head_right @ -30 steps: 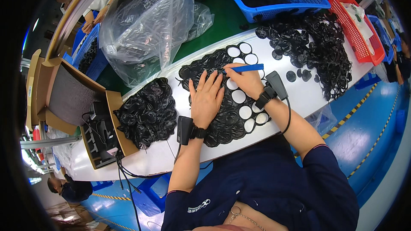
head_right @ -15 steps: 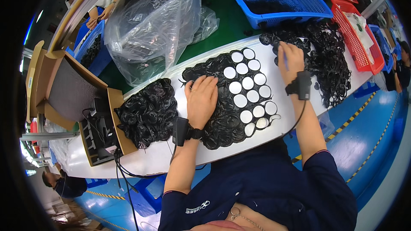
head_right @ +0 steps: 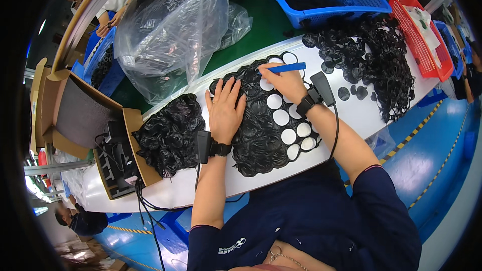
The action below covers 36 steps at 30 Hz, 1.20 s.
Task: Manually inserting circular rubber gaskets or rings into a plastic grid frame using a handheld tool.
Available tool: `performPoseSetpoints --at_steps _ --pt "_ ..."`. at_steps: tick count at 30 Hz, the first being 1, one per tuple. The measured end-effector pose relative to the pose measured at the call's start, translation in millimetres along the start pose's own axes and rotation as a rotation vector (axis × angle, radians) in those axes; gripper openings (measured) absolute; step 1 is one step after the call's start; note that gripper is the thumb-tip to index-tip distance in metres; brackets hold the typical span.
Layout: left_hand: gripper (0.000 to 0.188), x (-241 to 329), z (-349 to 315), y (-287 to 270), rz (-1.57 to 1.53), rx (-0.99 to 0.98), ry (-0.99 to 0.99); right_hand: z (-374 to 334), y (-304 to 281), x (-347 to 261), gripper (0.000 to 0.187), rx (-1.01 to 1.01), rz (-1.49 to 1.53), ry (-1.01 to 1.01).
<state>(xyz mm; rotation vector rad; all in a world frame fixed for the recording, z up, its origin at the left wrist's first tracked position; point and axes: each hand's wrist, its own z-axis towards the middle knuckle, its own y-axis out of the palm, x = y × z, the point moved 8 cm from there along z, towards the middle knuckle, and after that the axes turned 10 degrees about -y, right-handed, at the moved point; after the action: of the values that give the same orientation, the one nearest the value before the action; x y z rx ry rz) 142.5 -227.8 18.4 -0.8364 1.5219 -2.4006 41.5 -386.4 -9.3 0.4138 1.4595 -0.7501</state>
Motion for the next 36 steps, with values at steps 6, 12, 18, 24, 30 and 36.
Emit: performPoseSetpoints --at_steps 6,12,18,24,30,36 --pt "0.040 0.3 0.2 0.0 -0.002 0.010 -0.005 -1.2 0.2 -1.5 0.029 -0.003 -0.073 0.001" --pt "0.040 2.0 0.5 -0.3 -0.001 0.017 0.004 -0.4 2.9 -22.7 0.022 0.023 -0.327 -0.296" --pt "0.041 -5.2 -1.9 0.0 0.034 0.004 -0.040 -20.4 16.9 -59.6 0.020 0.102 -0.933 -0.790" --pt "0.044 1.0 4.0 0.5 0.007 -0.013 -0.053 -27.3 -153.1 -55.5 0.020 0.568 -1.179 -0.523" --pt "0.044 -6.1 1.7 2.5 0.013 -0.014 -0.065 -5.7 -2.3 -12.9 0.032 0.026 0.114 0.006" --pt "0.041 -2.0 4.1 2.4 -0.002 -0.002 -0.055 8.9 34.5 -5.5 0.027 -0.075 0.045 -0.056"
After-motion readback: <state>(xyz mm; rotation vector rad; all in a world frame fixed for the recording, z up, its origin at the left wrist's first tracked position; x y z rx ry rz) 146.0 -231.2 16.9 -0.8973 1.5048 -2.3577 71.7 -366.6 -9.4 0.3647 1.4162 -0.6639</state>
